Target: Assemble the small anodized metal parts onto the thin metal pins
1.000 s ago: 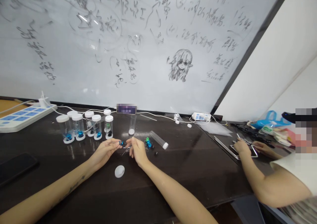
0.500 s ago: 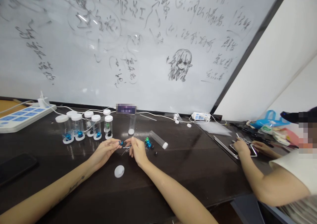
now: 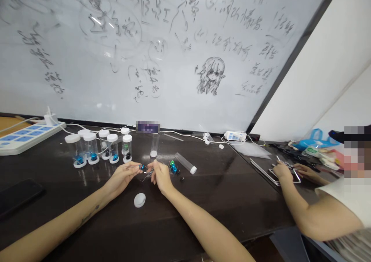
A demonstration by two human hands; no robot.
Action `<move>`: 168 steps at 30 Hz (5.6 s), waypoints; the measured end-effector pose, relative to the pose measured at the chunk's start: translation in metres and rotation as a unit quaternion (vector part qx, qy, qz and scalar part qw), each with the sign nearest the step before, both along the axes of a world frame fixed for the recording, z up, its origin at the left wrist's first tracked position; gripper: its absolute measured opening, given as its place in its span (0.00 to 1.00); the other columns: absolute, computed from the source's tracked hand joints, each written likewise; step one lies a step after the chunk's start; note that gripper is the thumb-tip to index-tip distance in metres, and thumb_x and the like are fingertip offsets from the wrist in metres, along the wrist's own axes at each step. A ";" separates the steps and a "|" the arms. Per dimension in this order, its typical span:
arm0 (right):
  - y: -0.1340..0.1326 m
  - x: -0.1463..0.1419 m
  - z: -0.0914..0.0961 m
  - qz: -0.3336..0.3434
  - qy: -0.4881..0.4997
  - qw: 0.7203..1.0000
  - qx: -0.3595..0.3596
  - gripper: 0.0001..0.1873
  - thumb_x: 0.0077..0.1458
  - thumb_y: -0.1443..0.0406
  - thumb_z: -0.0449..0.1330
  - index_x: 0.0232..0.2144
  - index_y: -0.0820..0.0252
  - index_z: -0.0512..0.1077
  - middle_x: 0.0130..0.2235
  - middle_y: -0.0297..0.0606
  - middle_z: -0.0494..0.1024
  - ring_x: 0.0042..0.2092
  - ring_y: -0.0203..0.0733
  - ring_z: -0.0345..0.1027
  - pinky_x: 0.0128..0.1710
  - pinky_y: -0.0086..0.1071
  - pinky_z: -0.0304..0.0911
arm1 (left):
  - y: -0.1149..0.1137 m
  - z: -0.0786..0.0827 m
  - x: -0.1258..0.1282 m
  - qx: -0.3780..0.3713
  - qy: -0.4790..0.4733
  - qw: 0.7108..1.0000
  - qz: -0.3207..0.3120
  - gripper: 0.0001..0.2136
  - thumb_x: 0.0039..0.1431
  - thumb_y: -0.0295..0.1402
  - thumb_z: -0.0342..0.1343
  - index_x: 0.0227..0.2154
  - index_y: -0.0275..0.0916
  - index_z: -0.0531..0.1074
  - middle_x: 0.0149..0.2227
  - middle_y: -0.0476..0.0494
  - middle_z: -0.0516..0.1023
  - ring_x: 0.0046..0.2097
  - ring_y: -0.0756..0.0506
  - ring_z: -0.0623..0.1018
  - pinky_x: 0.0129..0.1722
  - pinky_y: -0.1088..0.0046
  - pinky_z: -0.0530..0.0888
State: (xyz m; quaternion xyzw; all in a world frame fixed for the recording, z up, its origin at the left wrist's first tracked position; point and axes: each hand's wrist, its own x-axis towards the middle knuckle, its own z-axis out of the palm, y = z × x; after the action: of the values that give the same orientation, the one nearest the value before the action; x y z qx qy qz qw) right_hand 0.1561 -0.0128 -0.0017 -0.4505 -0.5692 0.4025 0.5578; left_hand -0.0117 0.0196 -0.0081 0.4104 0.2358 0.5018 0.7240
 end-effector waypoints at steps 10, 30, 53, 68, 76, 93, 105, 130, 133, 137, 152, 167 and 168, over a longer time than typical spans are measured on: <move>-0.001 0.000 0.002 0.008 0.010 1.000 0.002 0.28 0.59 0.48 0.46 0.36 0.65 0.73 0.29 0.37 0.73 0.16 0.27 0.59 0.11 0.20 0.50 | -0.001 -0.002 -0.001 -0.001 0.004 1.000 -0.002 0.07 0.45 0.28 0.67 0.28 0.34 0.77 0.26 0.47 0.80 0.32 0.51 0.79 0.38 0.78 0.72; -0.001 0.001 0.000 0.012 0.001 1.000 0.009 0.27 0.61 0.49 0.45 0.37 0.64 0.75 0.28 0.36 0.72 0.16 0.26 0.58 0.11 0.21 0.49 | 0.001 -0.003 -0.001 0.004 0.002 1.000 -0.003 0.06 0.46 0.27 0.66 0.29 0.35 0.77 0.26 0.47 0.80 0.32 0.51 0.79 0.39 0.78 0.72; -0.006 -0.003 0.005 0.018 -0.047 0.998 0.049 0.17 0.46 0.62 0.65 0.40 0.57 0.69 0.38 0.35 0.70 0.24 0.31 0.67 0.11 0.19 0.57 | -0.002 -0.001 -0.002 0.006 -0.010 1.000 -0.005 0.06 0.45 0.27 0.66 0.29 0.34 0.77 0.26 0.47 0.80 0.32 0.51 0.78 0.38 0.77 0.72; -0.002 -0.001 0.000 0.021 -0.053 0.998 0.027 0.12 0.51 0.58 0.61 0.30 0.62 0.71 0.23 0.32 0.72 0.20 0.32 0.64 0.13 0.21 0.56 | -0.005 0.004 0.000 -0.003 0.005 1.000 -0.009 0.08 0.42 0.28 0.68 0.27 0.34 0.77 0.25 0.46 0.81 0.30 0.50 0.78 0.37 0.76 0.72; -0.004 0.001 0.002 0.008 -0.076 0.996 0.037 0.11 0.47 0.60 0.64 0.32 0.60 0.71 0.19 0.27 0.69 0.16 0.29 0.59 0.14 0.22 0.53 | -0.004 0.003 0.000 -0.005 0.011 1.000 -0.002 0.08 0.41 0.28 0.68 0.27 0.34 0.77 0.25 0.45 0.81 0.30 0.50 0.78 0.36 0.76 0.71; -0.001 -0.001 0.001 0.034 -0.081 0.996 0.005 0.24 0.58 0.50 0.51 0.23 0.63 0.68 0.19 0.31 0.70 0.17 0.29 0.60 0.14 0.22 0.53 | -0.003 0.001 0.000 0.002 0.014 1.000 -0.003 0.08 0.43 0.28 0.67 0.28 0.35 0.77 0.25 0.46 0.81 0.31 0.50 0.79 0.37 0.76 0.72; -0.003 0.000 0.001 0.027 -0.056 0.998 0.029 0.11 0.48 0.60 0.63 0.34 0.59 0.70 0.29 0.30 0.71 0.17 0.27 0.61 0.13 0.21 0.53 | -0.002 0.001 -0.001 0.002 0.008 1.000 -0.002 0.07 0.44 0.28 0.67 0.28 0.34 0.77 0.25 0.46 0.81 0.30 0.51 0.78 0.37 0.77 0.72; -0.003 0.000 0.001 0.024 -0.084 0.996 0.022 0.12 0.51 0.57 0.62 0.31 0.60 0.69 0.26 0.30 0.72 0.17 0.28 0.59 0.14 0.21 0.53 | -0.001 -0.003 0.000 0.007 0.009 1.000 -0.005 0.07 0.45 0.27 0.67 0.29 0.34 0.77 0.25 0.46 0.80 0.31 0.51 0.78 0.37 0.77 0.72; -0.003 0.000 0.002 0.026 -0.073 0.997 0.029 0.14 0.48 0.58 0.64 0.35 0.59 0.70 0.30 0.30 0.72 0.18 0.27 0.61 0.13 0.20 0.53 | 0.000 -0.002 0.000 0.011 0.006 1.000 -0.003 0.06 0.45 0.27 0.66 0.28 0.34 0.77 0.25 0.47 0.80 0.31 0.51 0.78 0.37 0.78 0.72; -0.003 0.000 0.002 0.017 -0.081 0.996 0.030 0.13 0.54 0.55 0.58 0.35 0.59 0.70 0.25 0.29 0.70 0.17 0.28 0.59 0.13 0.21 0.52 | 0.000 -0.001 0.000 0.009 0.000 1.000 -0.002 0.06 0.45 0.27 0.66 0.28 0.34 0.77 0.26 0.47 0.80 0.32 0.51 0.78 0.38 0.78 0.72; -0.004 0.000 0.004 0.021 -0.082 0.996 0.033 0.12 0.49 0.59 0.64 0.34 0.59 0.69 0.29 0.30 0.72 0.18 0.27 0.59 0.14 0.20 0.52 | -0.001 -0.001 0.000 0.005 0.002 1.000 0.000 0.06 0.45 0.27 0.66 0.28 0.34 0.77 0.24 0.47 0.80 0.30 0.52 0.78 0.37 0.79 0.72; -0.003 -0.001 0.002 0.036 -0.090 0.995 0.018 0.12 0.53 0.57 0.60 0.34 0.60 0.69 0.24 0.29 0.69 0.17 0.28 0.59 0.13 0.21 0.52 | -0.002 0.001 0.000 0.002 -0.009 1.000 0.005 0.06 0.43 0.27 0.67 0.27 0.34 0.77 0.27 0.46 0.80 0.31 0.51 0.78 0.38 0.76 0.72; -0.004 0.000 0.003 0.036 -0.084 0.996 0.021 0.12 0.52 0.58 0.61 0.35 0.60 0.69 0.27 0.30 0.70 0.18 0.28 0.59 0.13 0.21 0.52 | -0.002 0.001 0.000 0.004 -0.011 1.000 0.005 0.06 0.43 0.27 0.67 0.27 0.35 0.77 0.27 0.46 0.80 0.31 0.51 0.78 0.38 0.76 0.72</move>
State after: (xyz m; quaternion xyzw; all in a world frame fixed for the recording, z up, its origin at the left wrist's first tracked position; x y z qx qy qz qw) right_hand 0.1557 -0.0164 0.0008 -0.4500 -0.6380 0.3707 0.5031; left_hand -0.0122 0.0176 -0.0070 0.4067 0.2278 0.5105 0.7226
